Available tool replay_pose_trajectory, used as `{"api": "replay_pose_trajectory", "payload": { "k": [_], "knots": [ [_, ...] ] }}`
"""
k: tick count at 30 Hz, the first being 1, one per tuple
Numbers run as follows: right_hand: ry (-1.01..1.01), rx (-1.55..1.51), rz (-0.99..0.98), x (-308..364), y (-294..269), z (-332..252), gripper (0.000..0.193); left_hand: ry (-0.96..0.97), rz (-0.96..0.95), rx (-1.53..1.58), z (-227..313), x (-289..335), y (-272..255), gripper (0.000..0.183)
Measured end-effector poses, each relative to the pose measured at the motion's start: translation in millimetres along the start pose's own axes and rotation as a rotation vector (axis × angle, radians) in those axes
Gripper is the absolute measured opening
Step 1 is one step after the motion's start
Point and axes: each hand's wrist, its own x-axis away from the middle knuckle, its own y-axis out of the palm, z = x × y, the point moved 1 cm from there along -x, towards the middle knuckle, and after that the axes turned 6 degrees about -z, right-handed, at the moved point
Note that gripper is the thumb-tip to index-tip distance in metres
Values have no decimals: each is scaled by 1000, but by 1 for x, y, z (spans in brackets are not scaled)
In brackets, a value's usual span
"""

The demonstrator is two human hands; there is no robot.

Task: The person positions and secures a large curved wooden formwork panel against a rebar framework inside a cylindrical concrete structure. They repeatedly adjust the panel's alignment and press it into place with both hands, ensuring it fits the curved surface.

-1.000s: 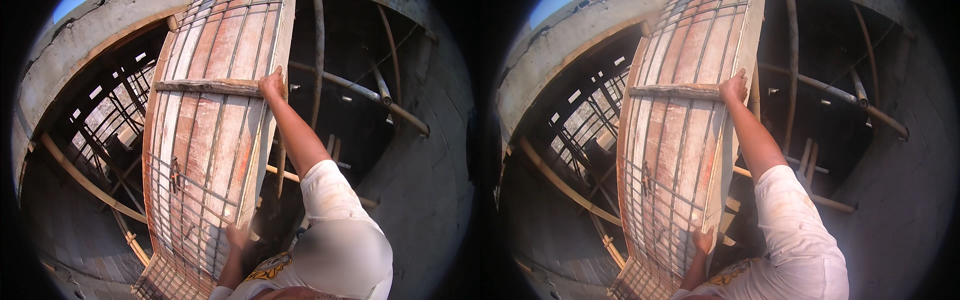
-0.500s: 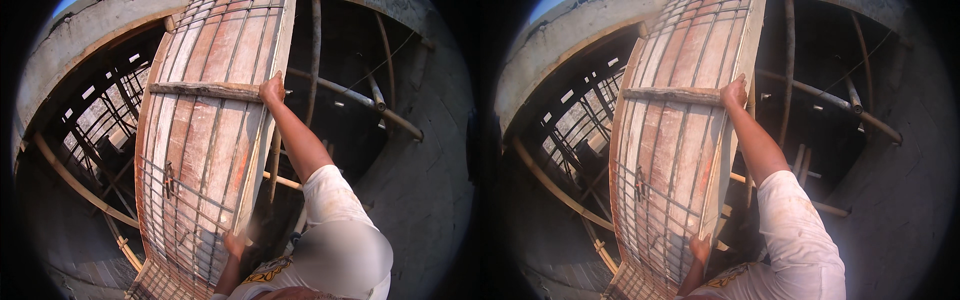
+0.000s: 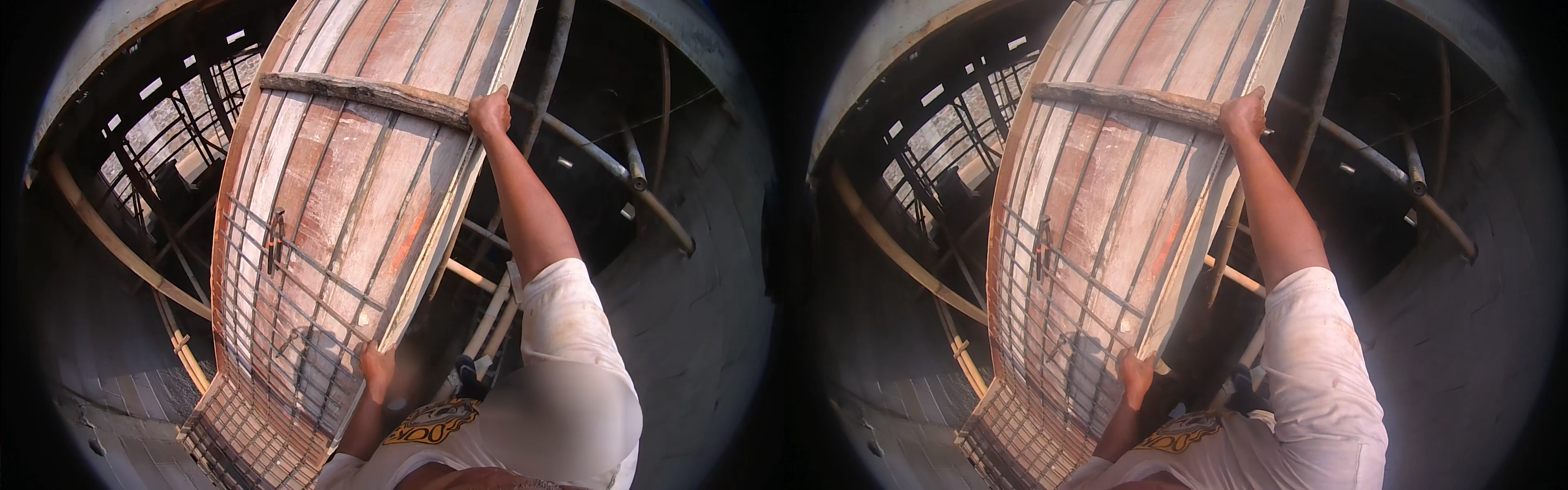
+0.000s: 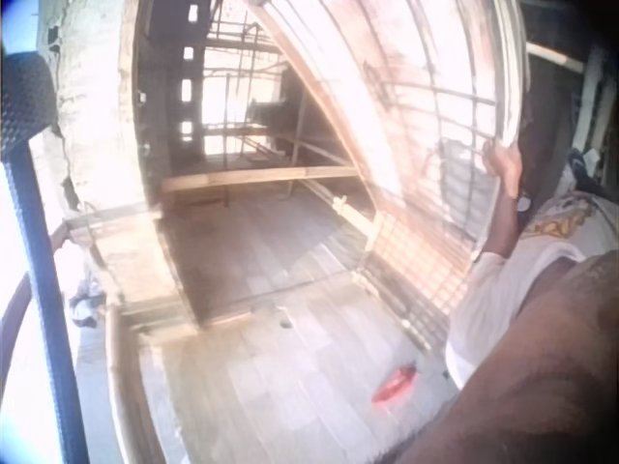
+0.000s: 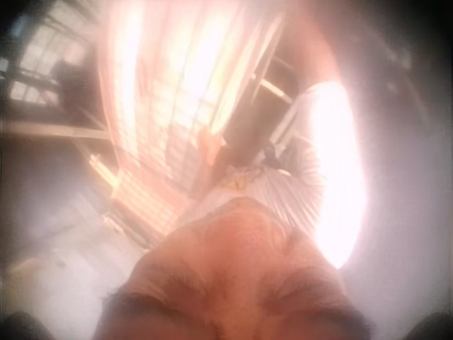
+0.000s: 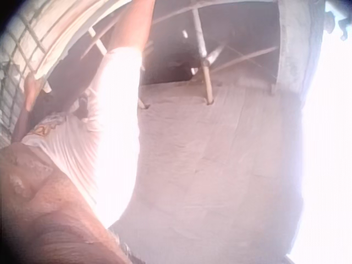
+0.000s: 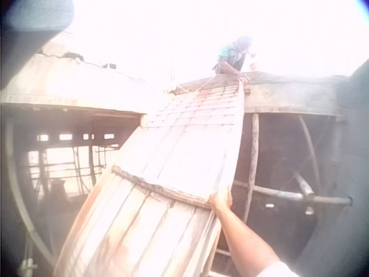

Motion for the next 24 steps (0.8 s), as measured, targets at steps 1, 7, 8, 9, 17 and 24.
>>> {"api": "replay_pose_trajectory", "payload": {
  "k": [1, 7, 8, 9, 17, 24],
  "knots": [
    [-5, 7, 4, -2, 0, 2, 60, 14, 11, -15, 2, 1, 0, 37],
    [2, 50, 22, -1, 4, -1, 57, -46, -13, 2, -5, -1, 5, 37],
    [16, 53, 23, -4, 5, 0, 57, -57, -24, 13, -5, -2, 6, 38],
    [9, 57, 30, -4, 5, 1, 56, -37, -9, -9, -5, -1, 7, 37],
    [2, 69, 55, -4, 8, -1, 55, 68, 21, -11, -9, 0, 5, 38],
    [8, 108, 59, -5, 13, -1, 46, 68, 35, 7, -12, 2, 6, 41]
  ]
}}
